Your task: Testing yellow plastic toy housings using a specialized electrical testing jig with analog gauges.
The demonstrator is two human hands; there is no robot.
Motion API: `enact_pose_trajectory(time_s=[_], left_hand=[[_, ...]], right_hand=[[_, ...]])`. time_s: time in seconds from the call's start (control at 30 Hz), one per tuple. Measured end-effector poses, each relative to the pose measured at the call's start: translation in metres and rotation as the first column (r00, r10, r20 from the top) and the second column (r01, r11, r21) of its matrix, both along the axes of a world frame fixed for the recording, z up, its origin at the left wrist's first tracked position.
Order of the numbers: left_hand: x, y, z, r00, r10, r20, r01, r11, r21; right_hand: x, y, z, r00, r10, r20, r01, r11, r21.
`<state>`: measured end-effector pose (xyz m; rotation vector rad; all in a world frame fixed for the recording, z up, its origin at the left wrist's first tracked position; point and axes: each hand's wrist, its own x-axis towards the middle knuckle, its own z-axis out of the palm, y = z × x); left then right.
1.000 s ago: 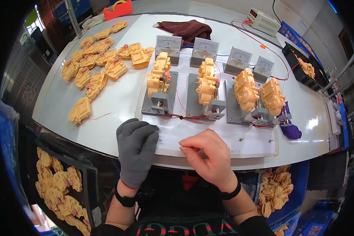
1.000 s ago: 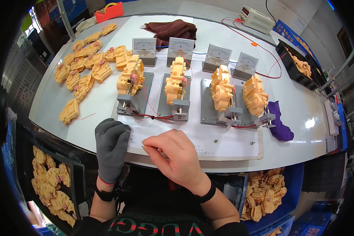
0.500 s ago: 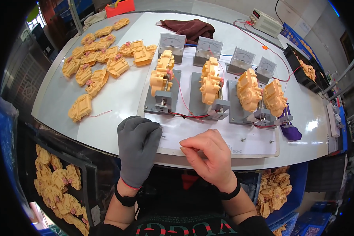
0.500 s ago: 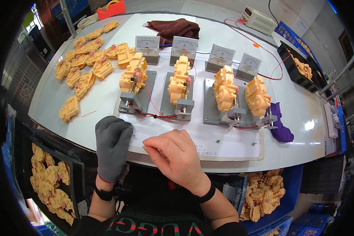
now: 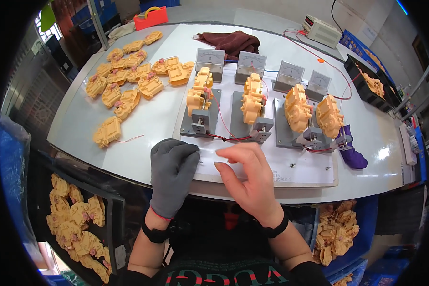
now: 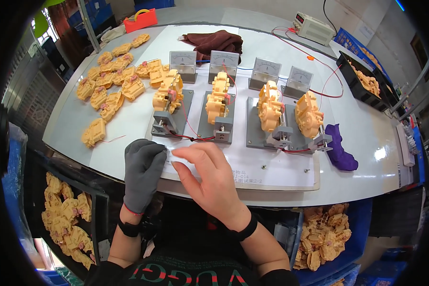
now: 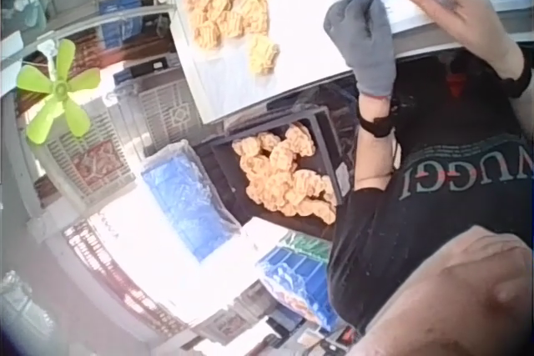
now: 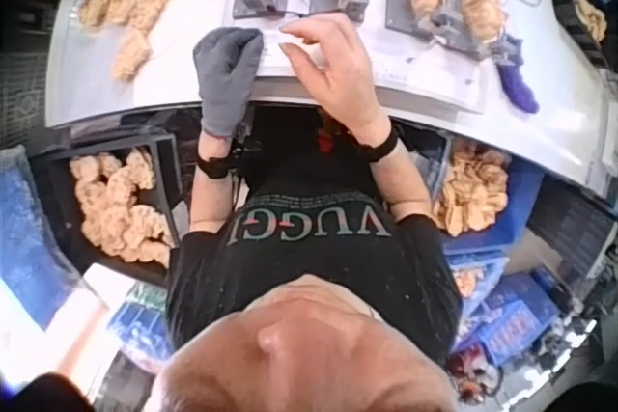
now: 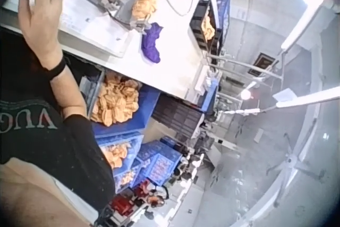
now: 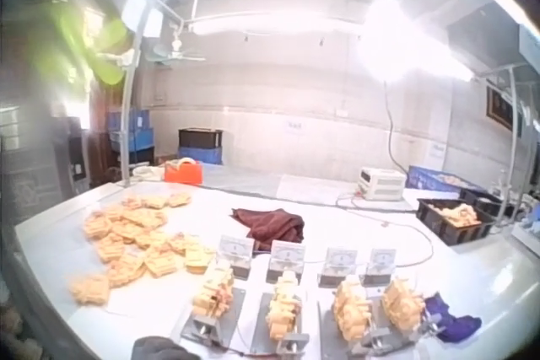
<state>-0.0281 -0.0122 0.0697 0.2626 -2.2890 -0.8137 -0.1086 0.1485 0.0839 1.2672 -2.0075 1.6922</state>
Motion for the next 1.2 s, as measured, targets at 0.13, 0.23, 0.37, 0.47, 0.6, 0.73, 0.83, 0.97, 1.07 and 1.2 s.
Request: enact_pose_trajectory(time_s=[0.13,0.23,0.37,0.47,0.6,0.73,0.83,0.97,1.07,1.2], left_hand=[[0.005,-0.021,0.025,0.997,-0.068,0.036,0.050,0.927,0.371],[-0.005,-0.041,0.064,0.998,-0.069,0.000,0.058,0.852,0.520],[-0.023,-0.056,0.100,0.987,-0.134,0.089,0.080,0.889,0.451],[-0.041,-0.074,0.105,0.957,-0.171,0.233,0.057,0.901,0.430],[-0.066,-0.075,0.117,0.923,-0.222,0.316,0.091,0.920,0.382],[-0.100,-0.054,0.127,0.813,-0.242,0.530,0.079,0.947,0.311],[-0.133,-0.055,0.119,0.606,-0.362,0.708,0.153,0.927,0.343],[-0.127,-0.049,0.114,0.627,-0.117,0.770,0.168,0.986,0.013],[-0.142,-0.045,0.106,0.822,0.023,0.569,0.206,0.919,-0.335],[-0.099,-0.037,0.168,0.990,-0.002,0.141,0.012,0.998,-0.065]], right_hand=[[0.006,-0.025,0.015,0.993,0.046,0.107,-0.044,0.999,-0.017],[0.006,-0.037,0.009,0.994,0.041,0.101,-0.040,0.999,-0.012],[0.012,-0.040,0.007,0.995,0.037,0.095,-0.029,0.996,-0.080],[0.011,-0.044,0.000,0.995,0.014,0.100,-0.002,0.993,-0.116],[0.007,-0.043,-0.007,0.996,0.019,0.087,-0.009,0.992,-0.122],[0.003,-0.041,-0.003,0.980,0.039,0.196,-0.009,0.988,-0.152],[-0.005,-0.041,-0.006,0.978,0.106,0.177,-0.090,0.991,-0.098],[0.004,-0.043,-0.003,0.934,0.255,0.251,-0.238,0.967,-0.095],[0.001,-0.037,-0.013,0.932,0.196,0.305,-0.184,0.981,-0.068],[-0.001,-0.035,-0.015,0.914,0.268,0.305,-0.233,0.962,-0.145]])
